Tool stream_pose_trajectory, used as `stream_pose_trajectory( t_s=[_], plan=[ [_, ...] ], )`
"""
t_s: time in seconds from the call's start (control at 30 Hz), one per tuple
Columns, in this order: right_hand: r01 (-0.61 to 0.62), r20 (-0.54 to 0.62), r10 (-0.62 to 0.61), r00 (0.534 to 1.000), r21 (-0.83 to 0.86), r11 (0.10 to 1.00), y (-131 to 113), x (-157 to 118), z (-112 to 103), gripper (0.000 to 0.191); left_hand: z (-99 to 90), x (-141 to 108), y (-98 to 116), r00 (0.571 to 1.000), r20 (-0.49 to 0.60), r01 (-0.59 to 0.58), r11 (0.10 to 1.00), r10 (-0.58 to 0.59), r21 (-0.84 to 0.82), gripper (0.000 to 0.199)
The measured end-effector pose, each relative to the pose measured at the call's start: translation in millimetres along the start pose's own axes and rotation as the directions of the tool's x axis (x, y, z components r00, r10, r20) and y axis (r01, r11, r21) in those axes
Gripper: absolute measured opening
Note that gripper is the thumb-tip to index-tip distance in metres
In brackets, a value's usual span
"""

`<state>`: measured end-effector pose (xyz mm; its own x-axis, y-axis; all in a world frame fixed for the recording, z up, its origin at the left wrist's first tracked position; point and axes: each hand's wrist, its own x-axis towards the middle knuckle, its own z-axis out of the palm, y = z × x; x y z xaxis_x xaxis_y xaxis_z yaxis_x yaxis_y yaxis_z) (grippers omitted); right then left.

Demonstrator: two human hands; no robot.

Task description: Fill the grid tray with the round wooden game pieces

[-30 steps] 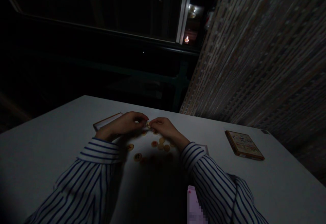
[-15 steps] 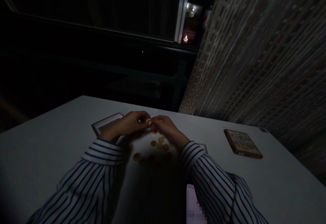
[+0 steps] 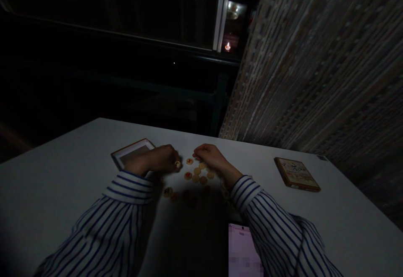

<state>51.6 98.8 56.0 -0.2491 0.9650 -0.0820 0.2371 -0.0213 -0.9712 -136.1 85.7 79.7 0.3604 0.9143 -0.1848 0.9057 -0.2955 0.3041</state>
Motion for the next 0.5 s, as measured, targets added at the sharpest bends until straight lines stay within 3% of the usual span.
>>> stream_pose_trajectory(
  t_s=[0.27, 0.5],
  plan=[
    [0.181, 0.011, -0.188, 0.982, -0.331, 0.926, 12.8, -9.2, -20.1, 0.016, 5.0, 0.8, 17.7, 1.0, 0.013, 0.024, 0.981, -0.027, 0.19, 0.022],
    [0.279, 0.12, -0.28, 0.953, -0.71, 0.647, 11.2, -30.6, -41.9, 0.021, 14.3, 6.2, 18.3, 1.0, -0.006, 0.01, 0.956, -0.009, 0.293, 0.028]
  ],
)
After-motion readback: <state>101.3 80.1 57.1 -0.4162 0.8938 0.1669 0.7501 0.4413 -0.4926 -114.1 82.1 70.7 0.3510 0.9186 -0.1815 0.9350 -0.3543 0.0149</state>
